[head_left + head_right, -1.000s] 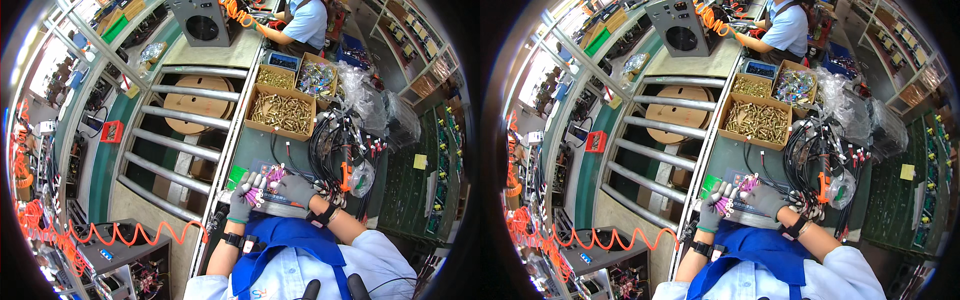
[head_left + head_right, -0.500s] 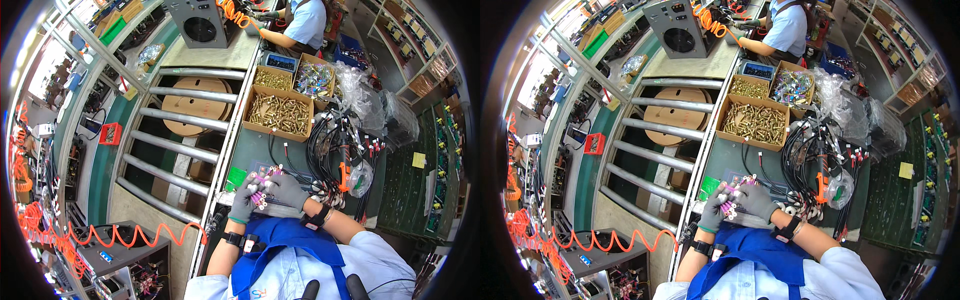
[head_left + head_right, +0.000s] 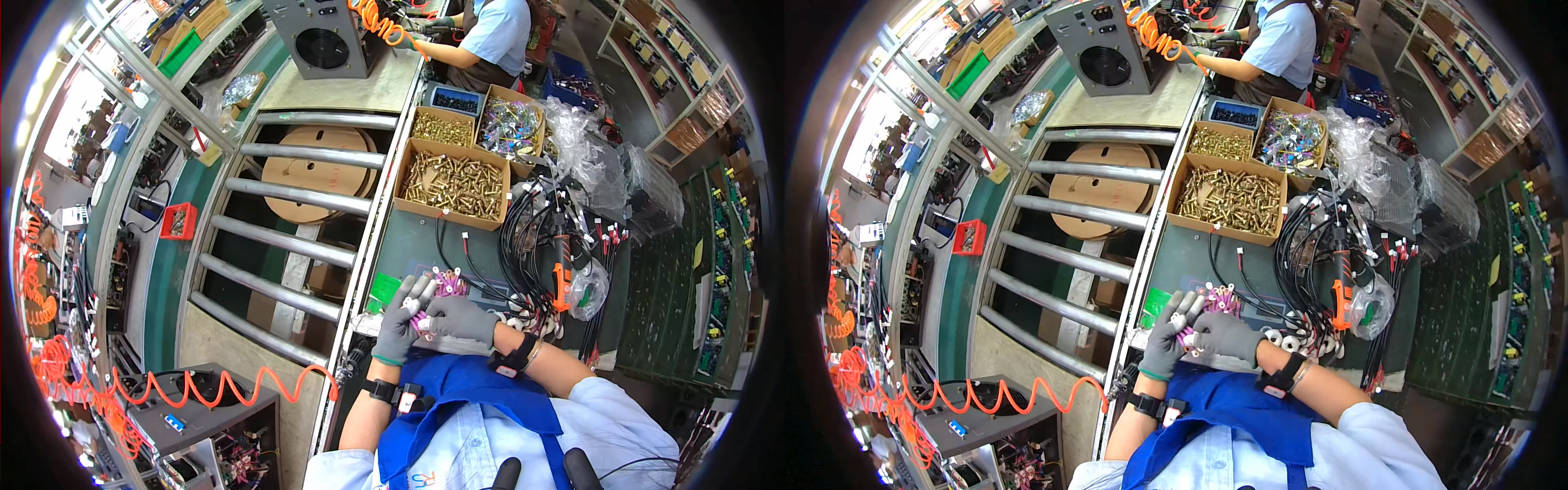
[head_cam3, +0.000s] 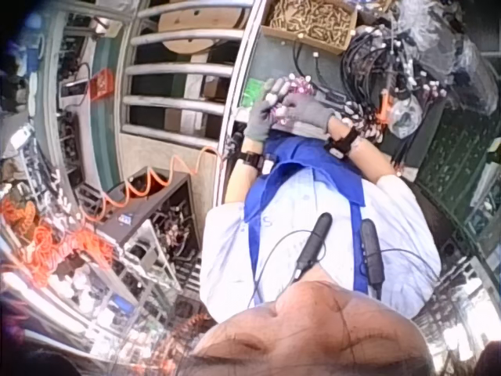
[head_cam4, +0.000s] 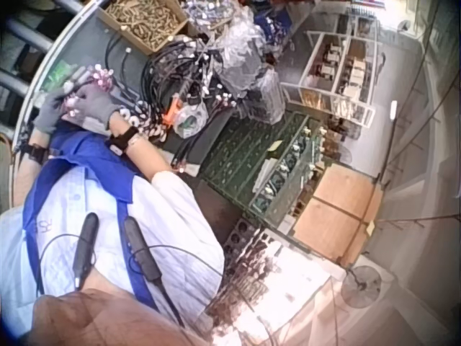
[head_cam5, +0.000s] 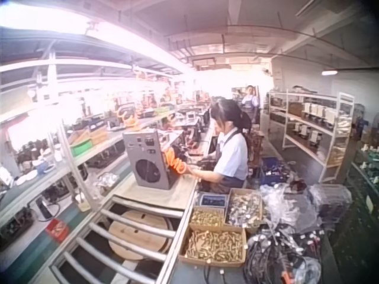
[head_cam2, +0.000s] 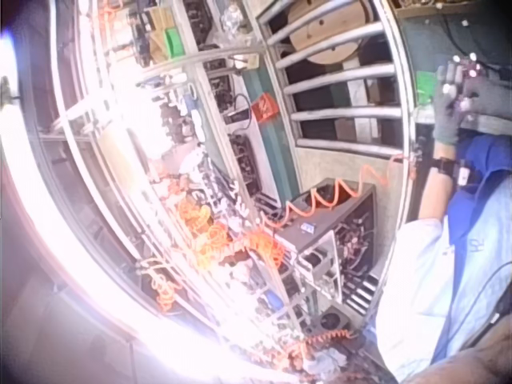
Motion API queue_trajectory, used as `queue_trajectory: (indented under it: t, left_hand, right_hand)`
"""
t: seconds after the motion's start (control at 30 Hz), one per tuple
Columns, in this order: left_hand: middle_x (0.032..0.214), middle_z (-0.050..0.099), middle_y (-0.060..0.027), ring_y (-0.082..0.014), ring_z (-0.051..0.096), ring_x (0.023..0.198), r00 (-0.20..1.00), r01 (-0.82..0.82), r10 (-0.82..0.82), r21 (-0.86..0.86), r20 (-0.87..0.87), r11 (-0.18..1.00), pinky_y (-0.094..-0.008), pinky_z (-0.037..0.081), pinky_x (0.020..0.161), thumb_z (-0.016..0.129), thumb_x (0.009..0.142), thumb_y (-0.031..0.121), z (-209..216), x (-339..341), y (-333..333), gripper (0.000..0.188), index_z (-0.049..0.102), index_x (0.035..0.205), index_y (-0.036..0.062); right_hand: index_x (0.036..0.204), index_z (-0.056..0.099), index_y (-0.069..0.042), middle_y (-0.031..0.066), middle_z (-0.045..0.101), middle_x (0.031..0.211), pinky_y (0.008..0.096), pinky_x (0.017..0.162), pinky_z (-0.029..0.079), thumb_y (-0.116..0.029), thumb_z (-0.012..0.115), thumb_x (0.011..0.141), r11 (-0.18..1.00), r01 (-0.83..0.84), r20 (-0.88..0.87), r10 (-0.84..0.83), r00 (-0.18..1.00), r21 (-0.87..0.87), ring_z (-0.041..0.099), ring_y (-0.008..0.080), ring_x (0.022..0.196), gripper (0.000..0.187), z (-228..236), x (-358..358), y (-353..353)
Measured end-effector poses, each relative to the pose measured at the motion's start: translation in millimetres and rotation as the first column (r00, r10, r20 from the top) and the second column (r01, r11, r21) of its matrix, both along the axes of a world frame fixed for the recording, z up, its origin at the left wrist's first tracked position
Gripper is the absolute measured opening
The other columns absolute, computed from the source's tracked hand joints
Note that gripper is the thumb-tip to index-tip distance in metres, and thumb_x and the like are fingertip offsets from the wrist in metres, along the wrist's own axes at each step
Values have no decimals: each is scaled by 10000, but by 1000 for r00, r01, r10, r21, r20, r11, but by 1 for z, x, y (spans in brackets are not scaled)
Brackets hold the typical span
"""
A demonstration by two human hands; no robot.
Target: Assembling and wiring internal components for solar power inverters on a factory line.
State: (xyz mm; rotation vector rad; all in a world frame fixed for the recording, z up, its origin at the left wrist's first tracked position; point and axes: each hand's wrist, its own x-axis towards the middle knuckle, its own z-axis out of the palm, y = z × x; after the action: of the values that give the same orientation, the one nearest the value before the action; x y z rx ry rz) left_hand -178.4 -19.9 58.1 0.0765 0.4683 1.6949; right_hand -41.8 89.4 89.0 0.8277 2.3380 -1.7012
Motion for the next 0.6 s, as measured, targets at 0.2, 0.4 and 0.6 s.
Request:
queue_trajectory:
  t: [0.2,0.4,0.6]
  left_hand:
    - [1518,262,-207,-370,248,1414,999,-2,2,-4,32,1000,-482,266,1150,440,886,-47,0,-2,4,603,274,1458,44]
    - [1514,258,-222,-388,262,1403,998,-24,28,-70,60,997,-514,272,1144,436,861,-79,-6,-4,0,624,273,1451,40]
    - [1513,269,-201,-382,250,1407,988,-115,118,-27,103,993,-542,239,1160,407,850,-109,-15,-6,-5,613,303,1436,39]
  right_hand:
    - [945,685,-7,62,641,717,301,598,482,-213,671,860,925,189,26,-191,981,-329,593,128,651,223,-10,-5,4]
    - [940,681,9,61,646,726,295,595,488,-187,645,868,902,299,35,-304,952,-311,595,113,641,212,-10,-3,5]
    - [930,665,15,64,633,718,291,602,498,-270,631,896,900,426,9,-427,904,-87,603,119,646,289,-12,5,15]
